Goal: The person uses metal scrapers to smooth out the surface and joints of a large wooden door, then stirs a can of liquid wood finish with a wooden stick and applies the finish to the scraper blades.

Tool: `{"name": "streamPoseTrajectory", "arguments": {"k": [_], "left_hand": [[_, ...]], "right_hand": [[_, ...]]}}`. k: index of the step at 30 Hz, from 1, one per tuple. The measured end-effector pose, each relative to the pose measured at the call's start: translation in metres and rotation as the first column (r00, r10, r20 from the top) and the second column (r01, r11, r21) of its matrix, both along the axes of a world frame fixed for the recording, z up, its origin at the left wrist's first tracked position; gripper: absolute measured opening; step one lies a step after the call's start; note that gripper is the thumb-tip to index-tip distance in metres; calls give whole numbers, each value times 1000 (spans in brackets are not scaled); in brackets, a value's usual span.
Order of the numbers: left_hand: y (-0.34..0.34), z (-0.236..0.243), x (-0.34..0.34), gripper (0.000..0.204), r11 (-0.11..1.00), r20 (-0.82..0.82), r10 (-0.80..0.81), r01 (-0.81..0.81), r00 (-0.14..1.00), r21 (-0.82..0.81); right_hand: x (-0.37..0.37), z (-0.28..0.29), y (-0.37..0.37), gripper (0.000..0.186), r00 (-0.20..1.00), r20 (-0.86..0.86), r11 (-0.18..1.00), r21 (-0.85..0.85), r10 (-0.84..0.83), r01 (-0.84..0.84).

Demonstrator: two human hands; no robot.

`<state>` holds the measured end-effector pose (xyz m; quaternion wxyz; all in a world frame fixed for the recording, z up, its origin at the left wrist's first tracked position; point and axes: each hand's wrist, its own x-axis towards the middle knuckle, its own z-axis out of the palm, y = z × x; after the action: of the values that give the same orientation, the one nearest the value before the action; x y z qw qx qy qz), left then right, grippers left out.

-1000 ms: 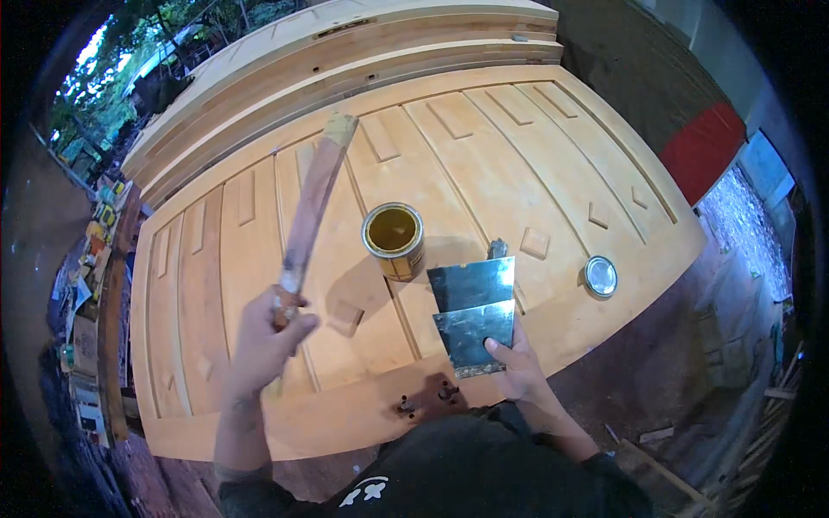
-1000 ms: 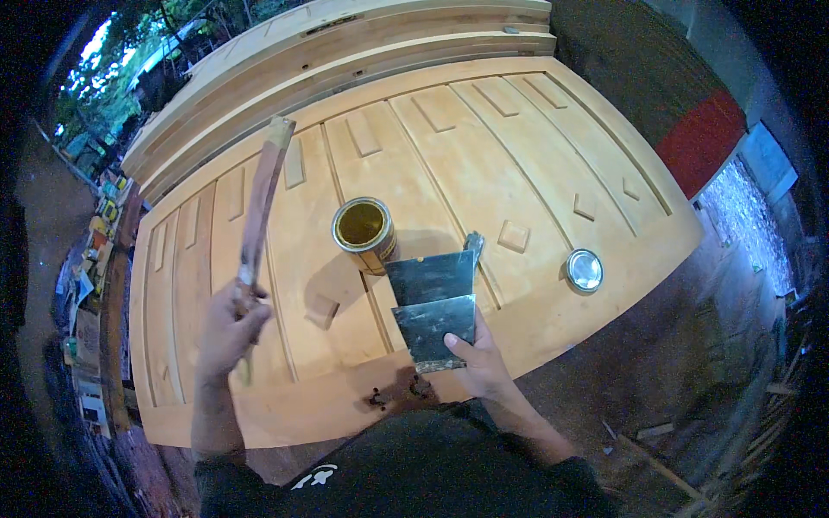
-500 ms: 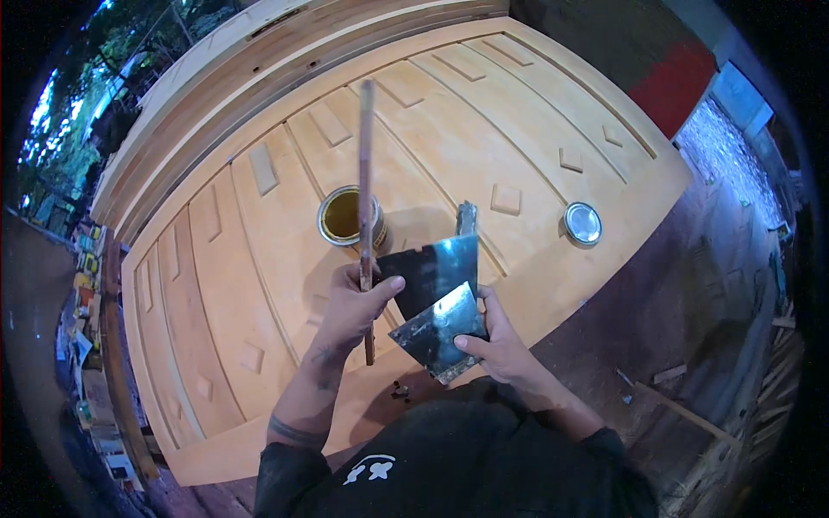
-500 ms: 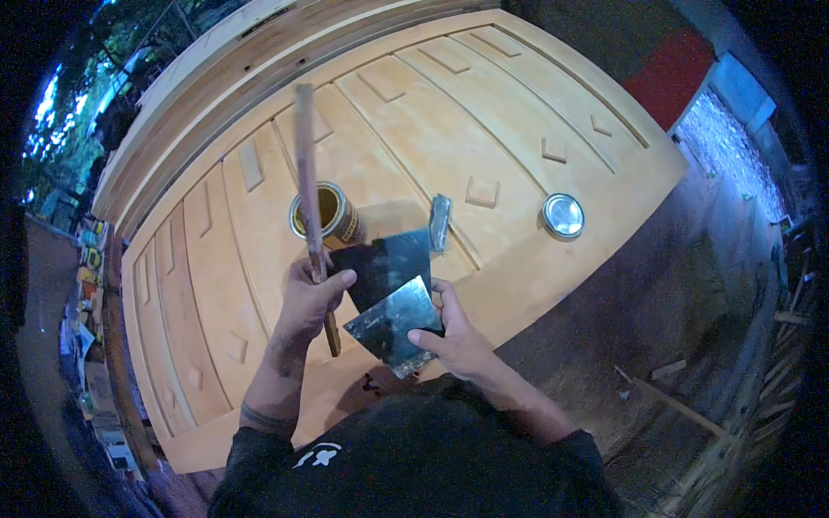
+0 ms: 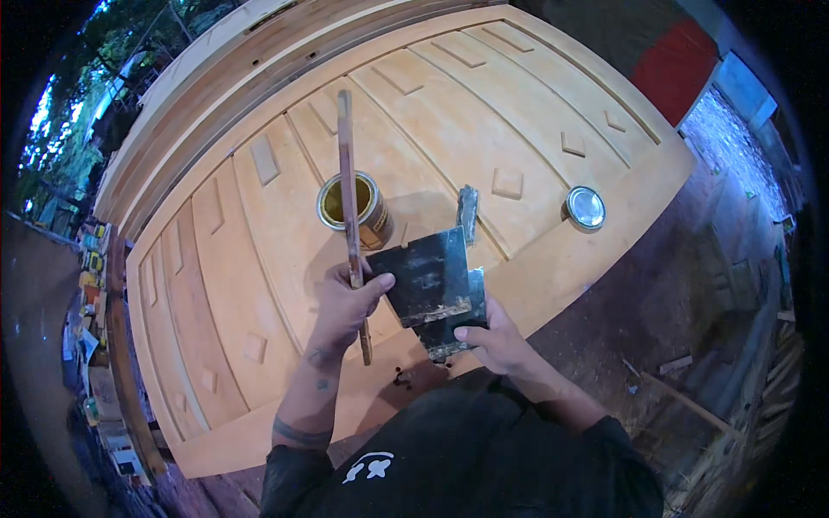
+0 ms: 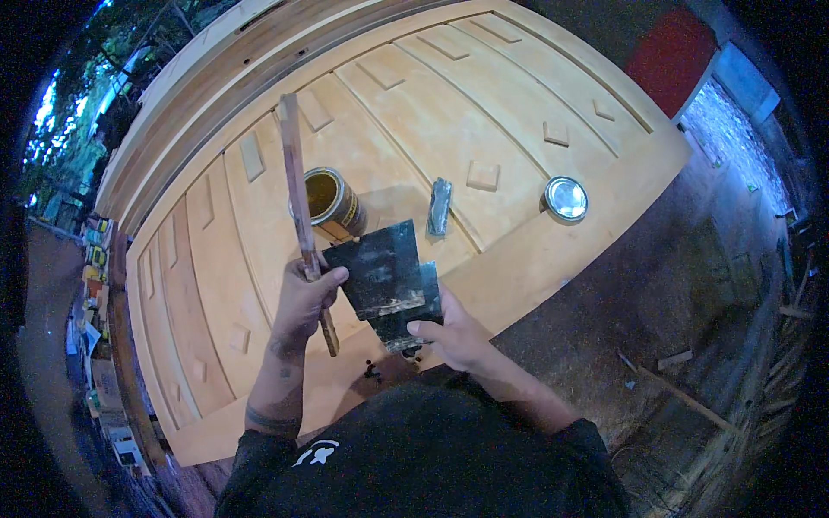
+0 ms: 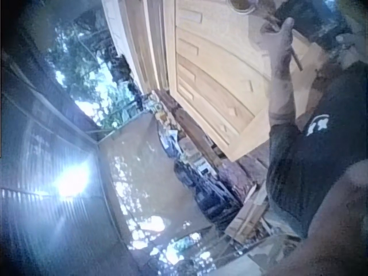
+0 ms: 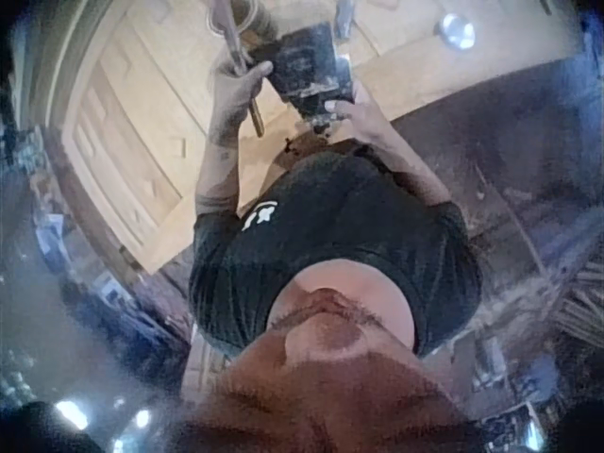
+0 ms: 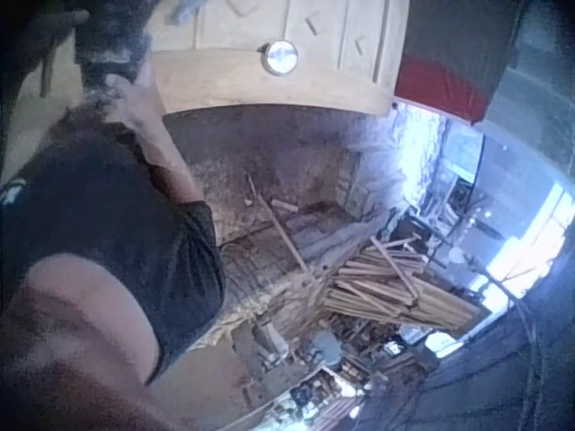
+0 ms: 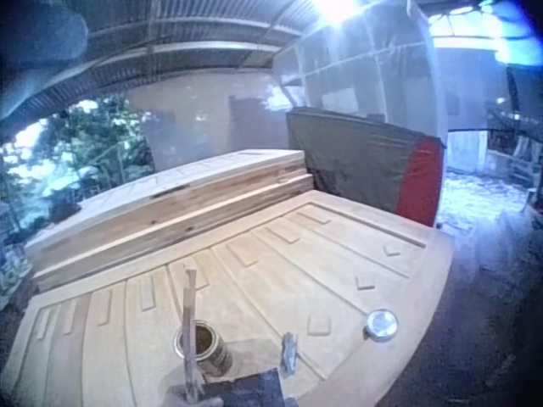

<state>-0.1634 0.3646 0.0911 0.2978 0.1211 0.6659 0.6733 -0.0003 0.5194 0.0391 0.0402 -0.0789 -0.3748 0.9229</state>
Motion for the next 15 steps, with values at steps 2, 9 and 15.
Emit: {"name": "streamPoseTrajectory", "arguments": {"k": [2,9,15], "left_hand": [[-1,-9,1,28,1000,13,9,-9,1000,10],[-4,-10,7,28,999,-11,39,-39,999,17],[-3,-5,5,24,973,-21,177,-172,984,151]], "right_hand": [[-1,4,-1,51,1000,2,999,35,21,-21],[-5,0,1,47,996,67,992,109,52,-59],[-1,-14,1,41,998,62,977,215,-6,-7]]}}
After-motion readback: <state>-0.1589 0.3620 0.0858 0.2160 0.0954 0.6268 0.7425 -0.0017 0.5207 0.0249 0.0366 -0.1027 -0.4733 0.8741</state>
